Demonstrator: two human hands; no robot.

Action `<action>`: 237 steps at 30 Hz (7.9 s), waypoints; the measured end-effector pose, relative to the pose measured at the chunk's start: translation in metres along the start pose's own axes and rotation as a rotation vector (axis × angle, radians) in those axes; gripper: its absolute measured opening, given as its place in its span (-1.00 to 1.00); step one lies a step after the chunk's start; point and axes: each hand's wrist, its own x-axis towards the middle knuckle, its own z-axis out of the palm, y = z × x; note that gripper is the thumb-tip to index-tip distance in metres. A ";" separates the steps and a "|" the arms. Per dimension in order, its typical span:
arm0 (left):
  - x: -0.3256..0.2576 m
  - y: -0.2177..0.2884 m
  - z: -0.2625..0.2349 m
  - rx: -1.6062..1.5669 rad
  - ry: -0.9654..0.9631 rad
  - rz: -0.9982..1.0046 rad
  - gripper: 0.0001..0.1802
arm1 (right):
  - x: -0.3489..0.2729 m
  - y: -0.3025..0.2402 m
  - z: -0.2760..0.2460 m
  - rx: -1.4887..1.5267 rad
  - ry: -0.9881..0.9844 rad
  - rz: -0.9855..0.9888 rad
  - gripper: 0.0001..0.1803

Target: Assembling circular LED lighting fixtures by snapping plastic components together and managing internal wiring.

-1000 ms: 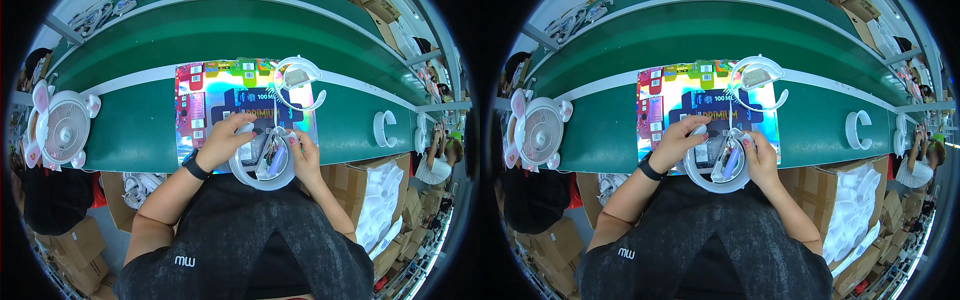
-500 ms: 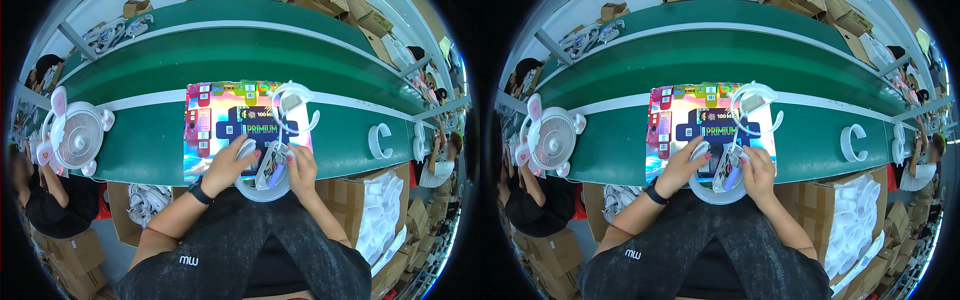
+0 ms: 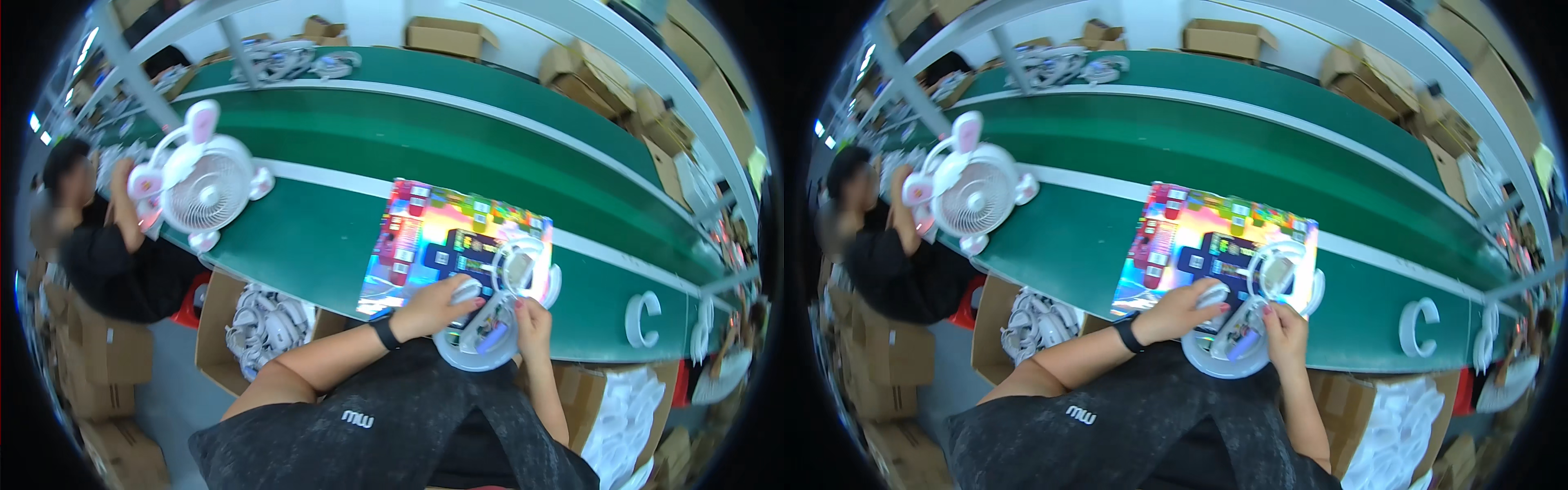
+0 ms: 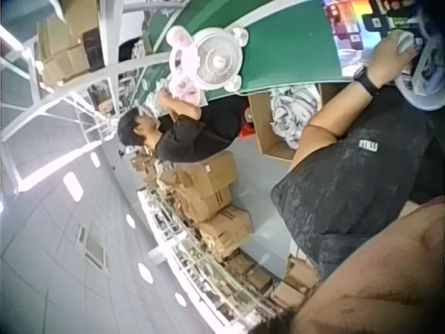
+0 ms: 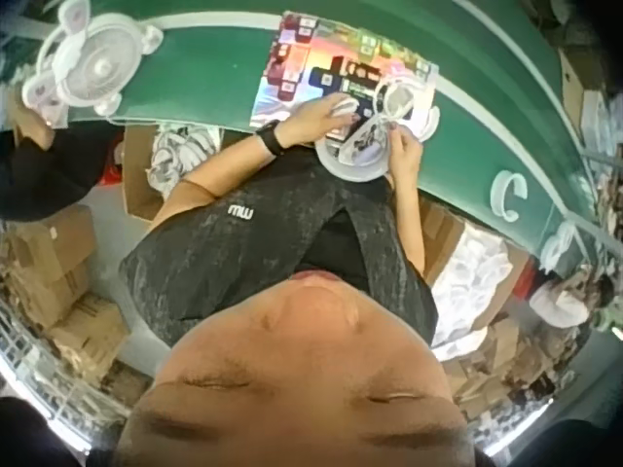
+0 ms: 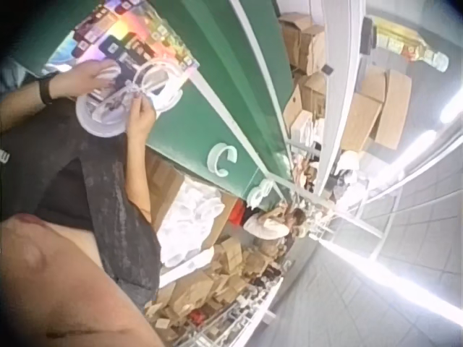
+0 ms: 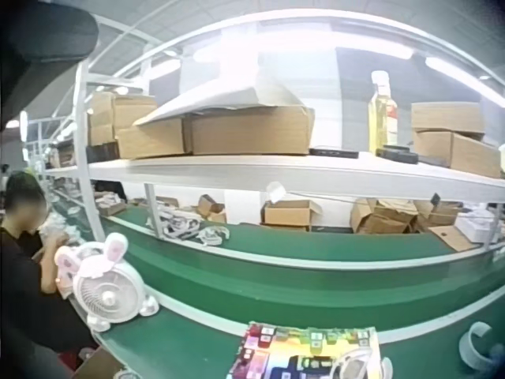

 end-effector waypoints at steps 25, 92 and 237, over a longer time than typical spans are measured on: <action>0.014 -0.041 0.018 -0.472 0.452 0.006 -0.28 | 0.067 0.025 0.026 0.329 0.034 0.192 -0.46; -0.004 -0.017 -0.051 -0.728 0.426 -0.108 -0.43 | 0.046 -0.030 0.014 0.060 0.172 0.011 -0.49; 0.005 -0.038 -0.039 -0.644 0.433 0.008 -0.71 | 0.079 0.042 0.061 0.706 -0.462 -0.088 0.01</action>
